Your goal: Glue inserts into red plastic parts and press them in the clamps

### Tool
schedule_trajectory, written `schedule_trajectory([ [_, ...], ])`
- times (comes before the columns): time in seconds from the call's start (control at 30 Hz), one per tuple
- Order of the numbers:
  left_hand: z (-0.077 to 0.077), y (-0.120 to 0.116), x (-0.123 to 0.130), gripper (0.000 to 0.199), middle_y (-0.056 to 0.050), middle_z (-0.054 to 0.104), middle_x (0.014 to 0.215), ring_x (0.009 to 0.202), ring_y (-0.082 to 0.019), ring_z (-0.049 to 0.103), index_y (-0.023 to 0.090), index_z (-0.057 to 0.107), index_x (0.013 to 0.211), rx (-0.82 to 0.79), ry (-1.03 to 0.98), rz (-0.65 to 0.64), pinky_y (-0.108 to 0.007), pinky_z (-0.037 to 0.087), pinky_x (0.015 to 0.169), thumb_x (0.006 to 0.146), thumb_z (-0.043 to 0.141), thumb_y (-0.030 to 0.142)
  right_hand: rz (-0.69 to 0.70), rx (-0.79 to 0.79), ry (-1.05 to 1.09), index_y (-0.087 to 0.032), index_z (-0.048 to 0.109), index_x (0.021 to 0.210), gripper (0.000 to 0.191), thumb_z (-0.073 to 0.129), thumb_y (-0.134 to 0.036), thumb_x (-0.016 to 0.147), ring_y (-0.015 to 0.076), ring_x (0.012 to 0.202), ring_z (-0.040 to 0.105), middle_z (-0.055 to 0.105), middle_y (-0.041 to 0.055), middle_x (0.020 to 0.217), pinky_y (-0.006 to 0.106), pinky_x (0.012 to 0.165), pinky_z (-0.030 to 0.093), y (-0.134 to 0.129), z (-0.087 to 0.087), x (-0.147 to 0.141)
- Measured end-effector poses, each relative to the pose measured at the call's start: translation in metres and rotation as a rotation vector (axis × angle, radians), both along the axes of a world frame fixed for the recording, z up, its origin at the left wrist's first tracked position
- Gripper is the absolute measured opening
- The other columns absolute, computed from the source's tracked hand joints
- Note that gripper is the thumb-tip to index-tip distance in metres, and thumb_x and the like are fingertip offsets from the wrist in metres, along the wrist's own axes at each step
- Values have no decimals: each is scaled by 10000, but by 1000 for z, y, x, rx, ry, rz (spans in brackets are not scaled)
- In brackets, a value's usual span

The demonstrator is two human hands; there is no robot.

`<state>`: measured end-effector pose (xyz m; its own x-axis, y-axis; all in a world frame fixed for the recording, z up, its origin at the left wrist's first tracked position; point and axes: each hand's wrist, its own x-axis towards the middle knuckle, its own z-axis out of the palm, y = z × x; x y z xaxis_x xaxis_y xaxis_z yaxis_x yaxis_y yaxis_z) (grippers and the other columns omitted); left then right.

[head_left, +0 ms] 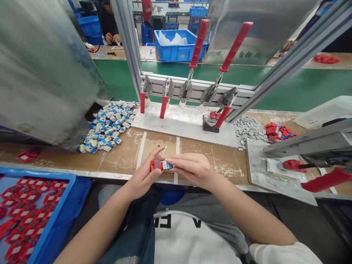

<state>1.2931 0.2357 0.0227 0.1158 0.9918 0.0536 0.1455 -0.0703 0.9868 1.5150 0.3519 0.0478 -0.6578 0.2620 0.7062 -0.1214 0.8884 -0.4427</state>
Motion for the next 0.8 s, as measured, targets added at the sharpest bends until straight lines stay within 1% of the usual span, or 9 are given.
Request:
schedule_trajectory([
  [0.17,-8,-2,7,687,-148,493,1638,1526,-337,446,283,337,1699,11,14,16,-480,358,1270,1100,457,598,-19,69,9,-213,626,1513,470,632,-147,1048,207,1167,795,796,125,1296,294,959,686,-4,-5,5],
  [0.27,-10,-5,14,657,-147,486,1633,1518,-318,454,290,307,1701,-16,16,47,-489,370,1268,1118,426,569,-42,69,43,-216,597,1544,500,612,-126,1052,212,1199,781,786,133,1316,298,957,691,-6,-14,5],
  [0.37,-9,-7,24,669,-155,504,1597,1479,-314,498,276,312,1686,-34,1,106,-504,385,1261,1107,466,573,-49,52,99,-214,575,1567,541,621,-103,1040,212,1205,779,775,140,1338,301,958,695,-4,-24,5],
  [0.47,-2,-5,36,788,-166,563,1521,1421,-333,558,244,361,1641,-25,-16,161,-509,435,1227,1011,644,624,-58,46,140,-242,533,1606,602,660,-121,1031,199,1240,762,760,127,1373,293,994,683,-2,-30,2],
  [0.57,10,4,45,869,-139,681,1349,1256,-323,685,242,432,1568,-64,-71,252,-474,556,1098,875,825,591,-104,77,164,-246,479,1647,634,646,-146,1044,206,1317,719,735,125,1420,319,1068,655,-9,-26,-5],
  [0.67,23,12,51,717,-115,746,1236,1165,-307,741,229,579,1425,-40,-121,372,-422,609,1014,836,864,522,-123,60,118,-256,367,1707,691,564,-132,1057,235,1424,640,712,118,1458,416,1177,602,-21,-15,-7],
  [0.73,32,15,53,620,-117,764,1233,1106,-290,760,214,658,1338,-6,-108,417,-384,628,952,822,872,484,-135,36,52,-322,273,1736,756,556,-175,1050,252,1466,603,680,89,1508,485,1204,582,-20,-8,-1],
  [0.77,36,16,53,579,-117,768,1239,1008,-261,773,211,682,1308,-7,-101,433,-358,639,879,823,870,464,-195,18,74,-372,296,1719,745,572,-218,1044,266,1453,617,679,68,1511,513,1184,592,-14,-6,6],
  [0.8,40,16,54,535,-110,772,1233,870,-218,767,213,698,1279,-22,-102,444,-328,639,780,827,866,444,-309,-10,141,-408,374,1675,687,589,-267,1038,283,1413,650,689,55,1493,539,1145,609,-2,-6,14],
])
